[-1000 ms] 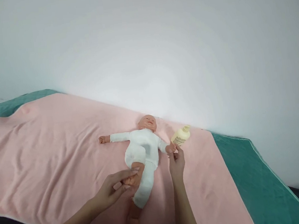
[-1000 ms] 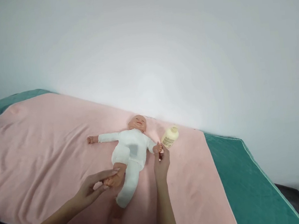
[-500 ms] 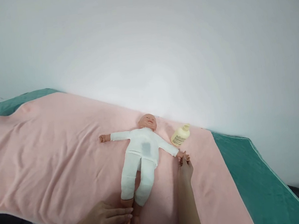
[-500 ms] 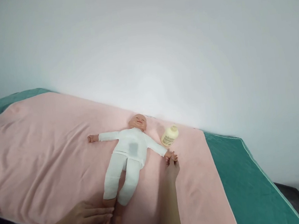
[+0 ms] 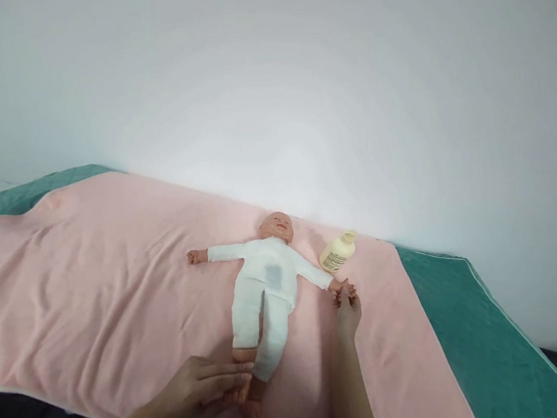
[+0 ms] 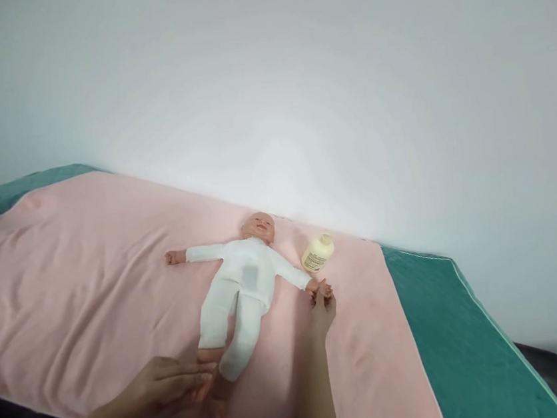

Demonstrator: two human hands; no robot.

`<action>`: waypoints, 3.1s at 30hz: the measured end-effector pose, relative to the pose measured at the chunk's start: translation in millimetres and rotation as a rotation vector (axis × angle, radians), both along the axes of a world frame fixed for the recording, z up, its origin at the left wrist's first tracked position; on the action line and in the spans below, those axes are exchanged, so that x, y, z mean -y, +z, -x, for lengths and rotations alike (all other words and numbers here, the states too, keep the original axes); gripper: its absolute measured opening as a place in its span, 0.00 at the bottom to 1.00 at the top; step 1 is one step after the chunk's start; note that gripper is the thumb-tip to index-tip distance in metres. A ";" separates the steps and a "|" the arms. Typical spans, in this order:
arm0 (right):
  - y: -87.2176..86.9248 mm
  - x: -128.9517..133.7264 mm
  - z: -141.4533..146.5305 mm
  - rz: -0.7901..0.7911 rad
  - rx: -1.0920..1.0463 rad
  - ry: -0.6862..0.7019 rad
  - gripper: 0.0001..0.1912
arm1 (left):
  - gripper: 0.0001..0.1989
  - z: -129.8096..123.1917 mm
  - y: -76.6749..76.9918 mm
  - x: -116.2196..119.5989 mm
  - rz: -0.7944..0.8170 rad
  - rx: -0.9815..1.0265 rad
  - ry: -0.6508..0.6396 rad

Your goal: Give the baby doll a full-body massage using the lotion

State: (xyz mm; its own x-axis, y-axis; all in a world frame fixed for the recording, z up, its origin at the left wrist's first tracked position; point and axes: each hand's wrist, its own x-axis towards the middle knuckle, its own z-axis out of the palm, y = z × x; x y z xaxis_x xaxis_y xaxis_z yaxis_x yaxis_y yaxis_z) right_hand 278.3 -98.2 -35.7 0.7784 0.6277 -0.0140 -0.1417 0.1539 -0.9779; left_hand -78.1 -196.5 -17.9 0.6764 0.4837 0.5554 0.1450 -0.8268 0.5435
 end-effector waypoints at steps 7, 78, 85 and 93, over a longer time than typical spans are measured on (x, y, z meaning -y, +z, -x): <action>47.8 10.2 53.5 -0.044 0.328 0.120 0.24 | 0.21 -9.5 26.1 -42.1 0.046 0.161 0.174; 68.3 12.9 107.4 0.030 1.134 0.751 0.17 | 0.18 -48.3 31.4 -78.2 0.498 0.441 0.443; 64.1 12.4 93.9 0.002 0.997 0.688 0.20 | 0.17 -39.4 36.2 -75.9 0.482 0.405 0.412; 60.1 10.9 56.5 0.123 0.677 0.361 0.28 | 0.22 -11.8 8.4 -30.0 -0.018 0.201 0.261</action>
